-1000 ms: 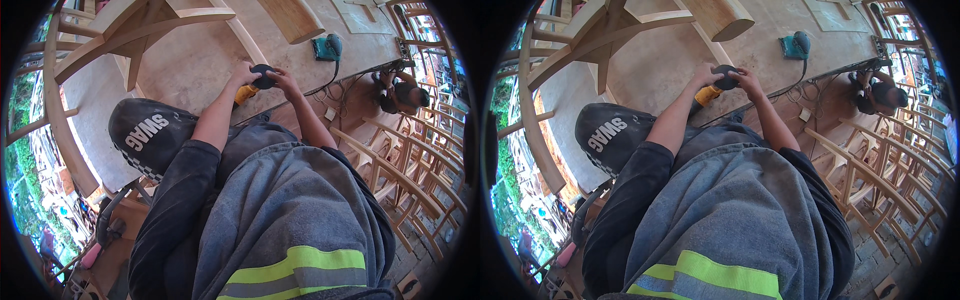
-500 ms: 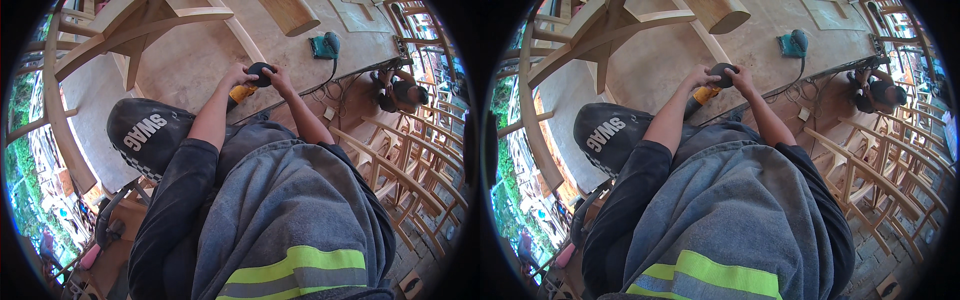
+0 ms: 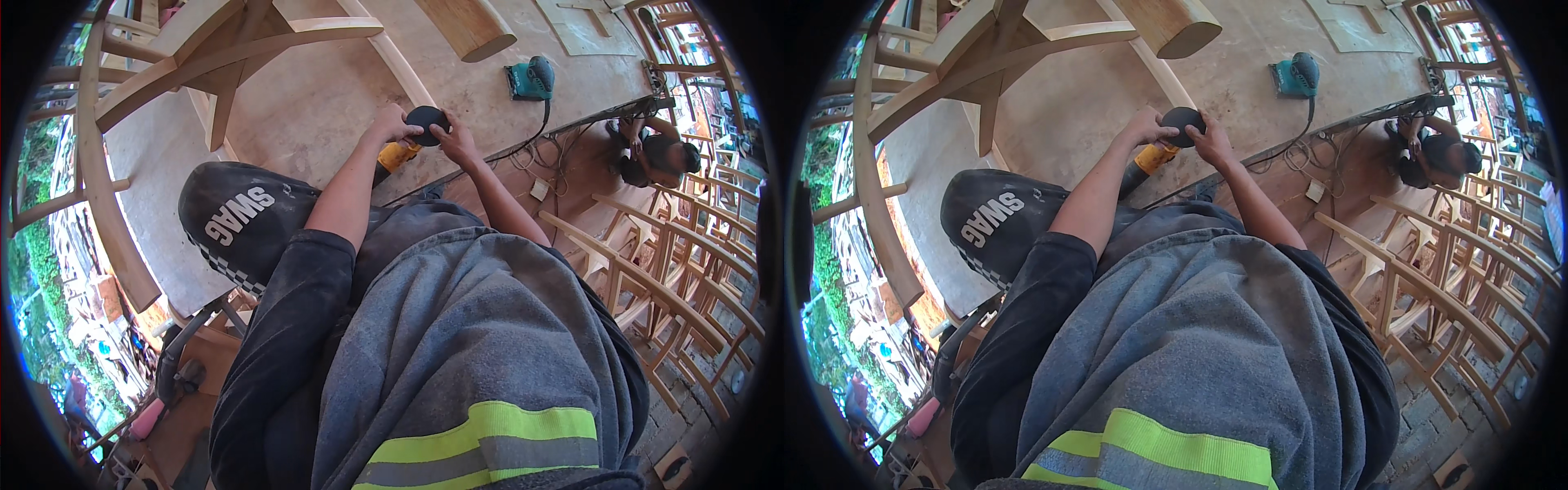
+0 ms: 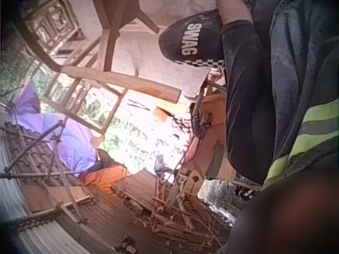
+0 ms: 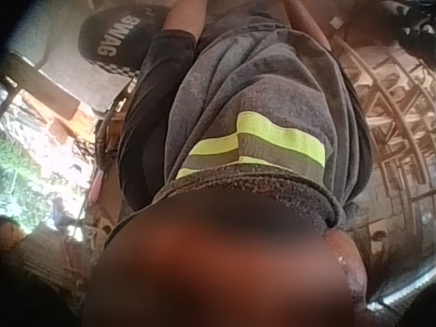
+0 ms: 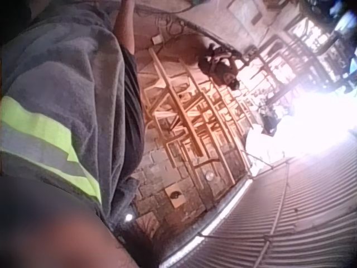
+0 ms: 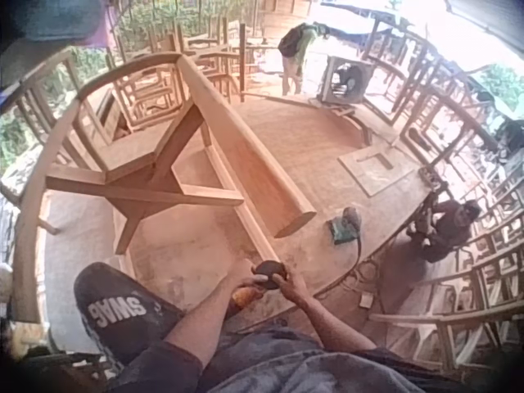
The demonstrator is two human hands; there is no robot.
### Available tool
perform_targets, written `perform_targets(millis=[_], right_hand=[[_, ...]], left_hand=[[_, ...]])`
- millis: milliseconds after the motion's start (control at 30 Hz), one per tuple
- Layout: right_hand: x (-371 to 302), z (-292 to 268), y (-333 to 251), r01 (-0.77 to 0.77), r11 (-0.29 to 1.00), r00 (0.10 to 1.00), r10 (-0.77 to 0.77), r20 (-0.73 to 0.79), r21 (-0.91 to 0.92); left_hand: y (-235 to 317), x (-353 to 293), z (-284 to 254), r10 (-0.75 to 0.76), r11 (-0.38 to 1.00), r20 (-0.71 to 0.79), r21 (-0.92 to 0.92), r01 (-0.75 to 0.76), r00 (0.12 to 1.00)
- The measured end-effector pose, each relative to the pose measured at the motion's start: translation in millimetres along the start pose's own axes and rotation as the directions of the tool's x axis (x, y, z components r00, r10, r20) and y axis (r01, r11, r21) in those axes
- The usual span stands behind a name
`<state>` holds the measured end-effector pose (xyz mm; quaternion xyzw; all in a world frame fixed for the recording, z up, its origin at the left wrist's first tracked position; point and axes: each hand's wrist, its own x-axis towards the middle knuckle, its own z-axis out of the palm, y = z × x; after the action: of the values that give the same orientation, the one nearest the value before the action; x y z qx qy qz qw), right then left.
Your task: Sanding a wooden furniture frame using power tools in a workshop.
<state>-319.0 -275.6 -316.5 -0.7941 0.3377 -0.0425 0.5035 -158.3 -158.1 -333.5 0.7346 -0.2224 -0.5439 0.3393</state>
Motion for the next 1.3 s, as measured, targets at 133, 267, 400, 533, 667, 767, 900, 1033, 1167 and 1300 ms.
perform_targets(millis=[133, 267, 400, 533, 667, 767, 900, 1033, 1167, 1300], right_hand=[[3, 2, 4, -0.065, 0.998, 0.998, 0.065, 0.021, -0.018], [5, 3, 10, -0.092, 0.995, 0.995, 0.093, 0.021, -0.024], [5, 4, 10, -0.061, 0.997, 0.998, 0.062, 0.009, -0.043], [3, 3, 7, -0.066, 0.997, 0.998, 0.066, 0.004, -0.050], [2, 2, 5, -0.065, 0.996, 0.998, 0.065, -0.001, -0.065], [2, 3, 4, -0.062, 0.994, 0.998, 0.061, -0.017, -0.090], [1, 5, 4, -0.030, 0.999, 0.999, 0.030, -0.016, -0.032], [2, 5, 7, -0.031, 0.998, 1.000, 0.031, -0.005, -0.055], [1, 5, 7, -0.007, 0.997, 1.000, 0.007, 0.006, -0.082], [-3, 2, -3, 0.019, 0.990, 0.998, -0.028, -0.063, -0.139]], left_hand=[[3, -1, 0, 0.013, 1.000, -0.013, 0.018, -0.013, 1.000], [7, -4, 0, 0.002, 0.998, -0.028, 0.058, -0.001, 1.000], [9, -6, 0, -0.011, 0.998, -0.018, 0.056, 0.012, 1.000], [10, -6, -1, -0.006, 0.998, -0.024, 0.060, 0.007, 1.000], [8, -6, -1, 0.002, 0.999, -0.016, 0.049, -0.001, 1.000], [8, -5, -1, 0.000, 1.000, -0.006, 0.016, 0.000, 1.000], [9, -5, -2, -0.014, 1.000, 0.002, 0.020, 0.014, 1.000], [12, -6, -2, -0.007, 0.998, -0.006, 0.065, 0.007, 1.000], [14, -6, -2, 0.006, 0.987, -0.024, 0.164, -0.002, 1.000], [12, -4, 0, 0.012, 0.976, -0.035, 0.218, -0.004, 0.999]])
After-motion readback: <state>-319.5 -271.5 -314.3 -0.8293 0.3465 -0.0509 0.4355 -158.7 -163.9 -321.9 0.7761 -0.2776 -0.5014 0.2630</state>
